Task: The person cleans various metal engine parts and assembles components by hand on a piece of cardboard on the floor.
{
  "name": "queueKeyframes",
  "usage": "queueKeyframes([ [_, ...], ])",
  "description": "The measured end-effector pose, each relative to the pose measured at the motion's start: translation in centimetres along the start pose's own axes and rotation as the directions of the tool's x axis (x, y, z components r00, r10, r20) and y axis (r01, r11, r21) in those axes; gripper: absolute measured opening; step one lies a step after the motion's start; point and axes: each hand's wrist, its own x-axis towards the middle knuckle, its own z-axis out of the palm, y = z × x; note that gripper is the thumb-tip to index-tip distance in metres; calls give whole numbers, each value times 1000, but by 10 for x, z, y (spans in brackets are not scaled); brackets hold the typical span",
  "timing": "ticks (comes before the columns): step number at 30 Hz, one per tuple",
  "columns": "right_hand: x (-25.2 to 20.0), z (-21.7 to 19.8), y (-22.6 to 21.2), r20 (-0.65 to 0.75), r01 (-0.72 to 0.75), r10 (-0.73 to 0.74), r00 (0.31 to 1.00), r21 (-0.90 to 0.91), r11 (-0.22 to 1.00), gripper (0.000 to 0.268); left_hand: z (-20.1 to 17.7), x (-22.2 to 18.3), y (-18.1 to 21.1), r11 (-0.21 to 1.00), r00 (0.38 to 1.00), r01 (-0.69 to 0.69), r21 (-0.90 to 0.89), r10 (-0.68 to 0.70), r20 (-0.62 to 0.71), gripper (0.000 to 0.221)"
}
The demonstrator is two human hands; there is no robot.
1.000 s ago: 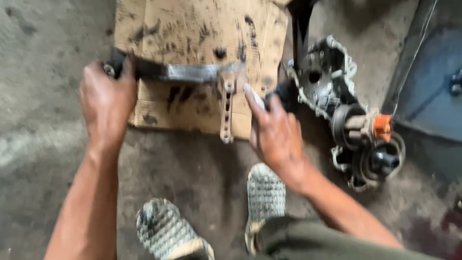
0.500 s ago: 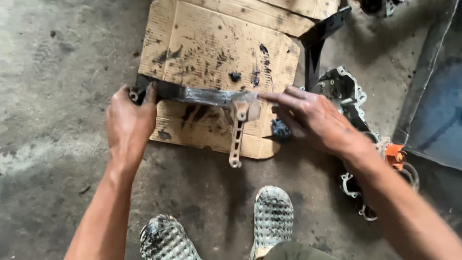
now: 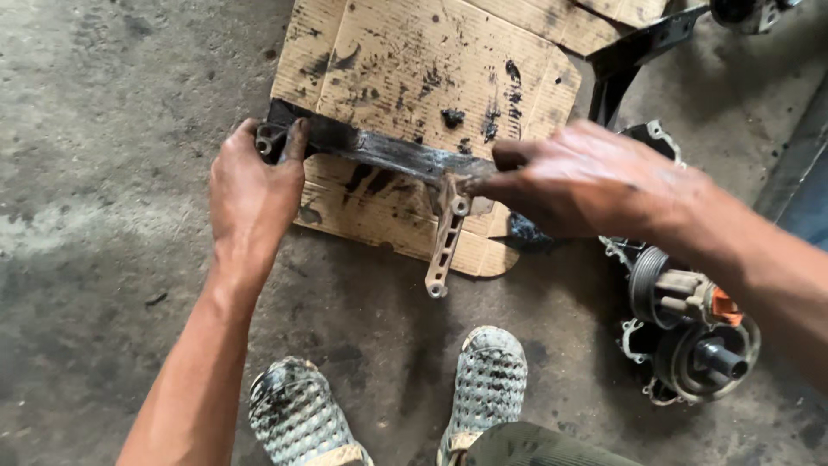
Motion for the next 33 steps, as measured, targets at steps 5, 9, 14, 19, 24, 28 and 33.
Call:
queueKeyframes([
  [5,-11,42,5,-143,-50,62,988,85,995,62,-3,1,2,993,988,116,9,-117,98,61],
  [9,-21,43,8,-316,-46,126,940,250,967,45,-4,4,4,995,990,97,-17,-95,104,58],
  [14,-8,10,23,18,-153,152,988,41,987,34,-9,3,1,988,977,131,-82,-114,182,55],
  [19,17,-2,29,69,132,-115,991,-361,923,27,-7,2,-3,997,995,2,-77,6,103,49],
  [24,44,-9,27,22,335,-376,926,-503,797,35,-8,3,-5,996,997,-48,-73,52,55,48],
  [28,54,-21,21,15,374,-404,915,-409,832,24,-8,3,-2,998,993,41,-49,-36,109,46],
  [33,66,-40,16,559,246,28,829,-408,879,26,-10,6,6,971,932,230,66,-239,272,63],
])
